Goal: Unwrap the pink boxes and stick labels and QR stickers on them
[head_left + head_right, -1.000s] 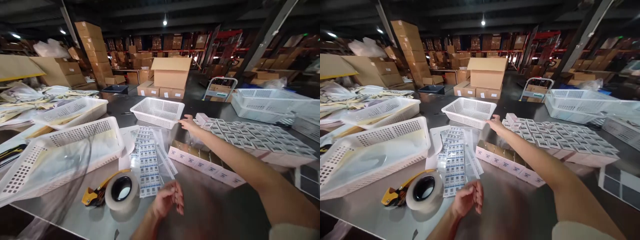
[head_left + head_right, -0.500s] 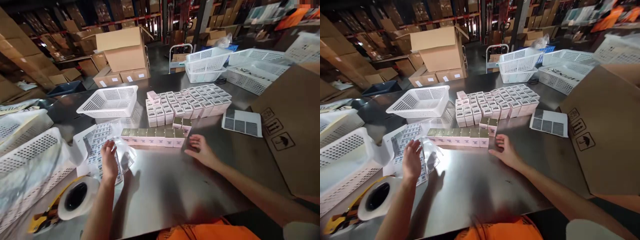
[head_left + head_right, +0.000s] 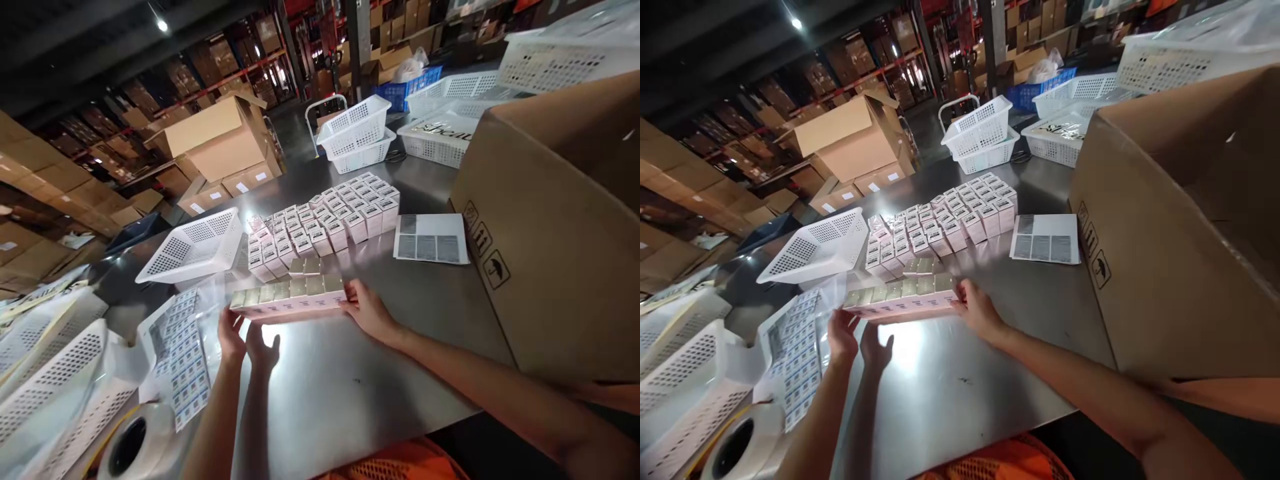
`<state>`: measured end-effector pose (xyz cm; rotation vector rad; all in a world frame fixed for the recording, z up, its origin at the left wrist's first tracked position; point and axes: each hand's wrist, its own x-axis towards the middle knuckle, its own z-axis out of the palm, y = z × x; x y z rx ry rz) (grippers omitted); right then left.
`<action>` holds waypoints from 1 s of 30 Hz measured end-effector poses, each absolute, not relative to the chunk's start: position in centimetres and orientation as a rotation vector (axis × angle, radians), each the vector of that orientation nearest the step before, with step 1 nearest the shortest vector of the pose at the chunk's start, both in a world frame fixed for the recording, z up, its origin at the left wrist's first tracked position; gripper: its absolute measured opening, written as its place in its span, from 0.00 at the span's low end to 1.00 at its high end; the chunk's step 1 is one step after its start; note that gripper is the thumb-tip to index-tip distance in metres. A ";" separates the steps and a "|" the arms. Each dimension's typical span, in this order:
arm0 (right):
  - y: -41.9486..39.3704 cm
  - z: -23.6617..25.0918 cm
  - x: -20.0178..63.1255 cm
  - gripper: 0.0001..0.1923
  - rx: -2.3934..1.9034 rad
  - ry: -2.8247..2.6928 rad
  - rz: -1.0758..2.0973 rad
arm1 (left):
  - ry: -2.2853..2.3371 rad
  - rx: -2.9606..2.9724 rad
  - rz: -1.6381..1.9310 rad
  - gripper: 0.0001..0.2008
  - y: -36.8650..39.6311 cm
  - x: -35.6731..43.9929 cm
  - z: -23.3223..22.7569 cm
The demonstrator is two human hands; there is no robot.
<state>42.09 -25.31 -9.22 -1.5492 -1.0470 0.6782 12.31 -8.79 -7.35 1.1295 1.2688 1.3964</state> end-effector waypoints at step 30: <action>-13.8 5.2 42.0 0.10 -1.919 -2.055 0.457 | 0.934 1.107 1.306 0.22 -10.9 14.4 -11.9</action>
